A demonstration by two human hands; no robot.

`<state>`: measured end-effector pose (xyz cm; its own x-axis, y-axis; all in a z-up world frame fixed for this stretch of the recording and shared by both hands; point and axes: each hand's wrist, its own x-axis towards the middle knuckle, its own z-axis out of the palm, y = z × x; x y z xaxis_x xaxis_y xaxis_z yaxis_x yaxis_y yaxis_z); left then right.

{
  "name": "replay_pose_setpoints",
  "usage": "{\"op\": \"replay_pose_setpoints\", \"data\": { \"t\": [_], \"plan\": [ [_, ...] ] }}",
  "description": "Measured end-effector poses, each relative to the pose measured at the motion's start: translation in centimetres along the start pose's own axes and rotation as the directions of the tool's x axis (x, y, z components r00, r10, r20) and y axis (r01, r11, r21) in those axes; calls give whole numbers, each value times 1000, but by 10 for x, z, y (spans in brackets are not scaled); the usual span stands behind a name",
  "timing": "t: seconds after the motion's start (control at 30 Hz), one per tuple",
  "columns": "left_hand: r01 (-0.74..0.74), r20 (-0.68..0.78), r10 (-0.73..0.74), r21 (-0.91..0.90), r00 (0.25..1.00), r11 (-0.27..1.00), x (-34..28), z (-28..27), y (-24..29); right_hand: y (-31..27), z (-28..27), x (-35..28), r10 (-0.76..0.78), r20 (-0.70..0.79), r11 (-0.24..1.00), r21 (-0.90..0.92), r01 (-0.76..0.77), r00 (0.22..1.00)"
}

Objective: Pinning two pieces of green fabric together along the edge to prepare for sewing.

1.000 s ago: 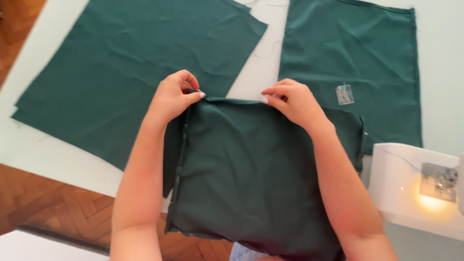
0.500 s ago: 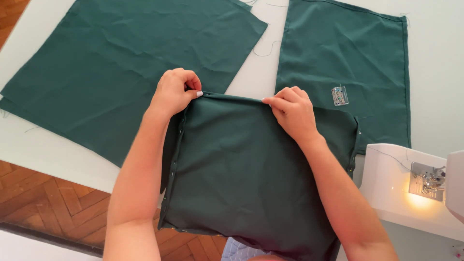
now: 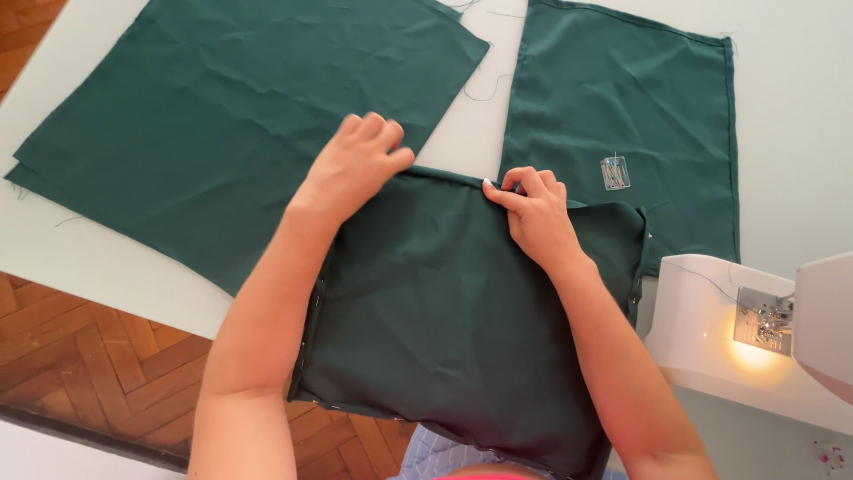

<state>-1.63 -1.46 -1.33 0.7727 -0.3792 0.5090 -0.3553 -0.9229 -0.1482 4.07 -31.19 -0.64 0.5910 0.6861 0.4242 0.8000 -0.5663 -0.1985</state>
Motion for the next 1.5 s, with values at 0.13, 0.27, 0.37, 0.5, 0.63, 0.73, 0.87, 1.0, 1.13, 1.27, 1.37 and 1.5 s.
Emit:
{"op": "replay_pose_setpoints", "data": {
  "t": [0.13, 0.27, 0.37, 0.5, 0.63, 0.73, 0.87, 1.0, 1.13, 1.27, 1.37, 1.5],
  "plan": [
    [-74, 77, 66, 103, 995, 992, -11, 20, 6, 2, 1, -4, 50, 17, 997, 52, -51, 999],
    [18, 128, -41, 176, 991, 984, -9, 30, 27, 11, 8, -12, 42, -10, 999, 23, -42, 999],
    [98, 200, -130, 163, 971, 982, -6, 23, 51, 10, 9, -15, 69, 25, 997, -19, -69, 997],
    [264, 262, -320, 227, 910, 937, -2, 24, 78, 3, 3, -19, 95, 79, 992, -90, -88, 992],
    [372, 289, -395, 134, 872, 919, 11, -12, 103, -4, 4, -23, 107, 83, 986, -140, -94, 991],
    [455, 582, -414, 84, 700, 887, 24, -29, 112, -3, 9, -28, 97, 60, 983, -161, -86, 994],
    [491, 684, -424, 109, 593, 864, 35, -34, 112, 1, 12, -31, 107, 75, 985, -147, -95, 991],
    [512, 703, -431, 111, 566, 852, 39, -35, 111, 7, -2, -23, 112, 94, 993, 24, -115, 989],
    [509, 692, -427, 100, 582, 855, 38, -35, 113, 38, -44, -4, 309, -134, 929, 255, -268, 942],
    [491, 679, -431, 118, 595, 863, 34, -32, 115, 110, -57, -17, 624, -242, 750, -85, -656, 744],
    [479, 664, -430, 122, 611, 869, 33, -31, 114, 151, -34, -24, 782, -157, 570, -211, -794, 603],
    [475, 655, -423, 110, 626, 873, 28, -27, 114, 135, -31, -13, 855, -54, 483, -285, -828, 517]
  ]
}}
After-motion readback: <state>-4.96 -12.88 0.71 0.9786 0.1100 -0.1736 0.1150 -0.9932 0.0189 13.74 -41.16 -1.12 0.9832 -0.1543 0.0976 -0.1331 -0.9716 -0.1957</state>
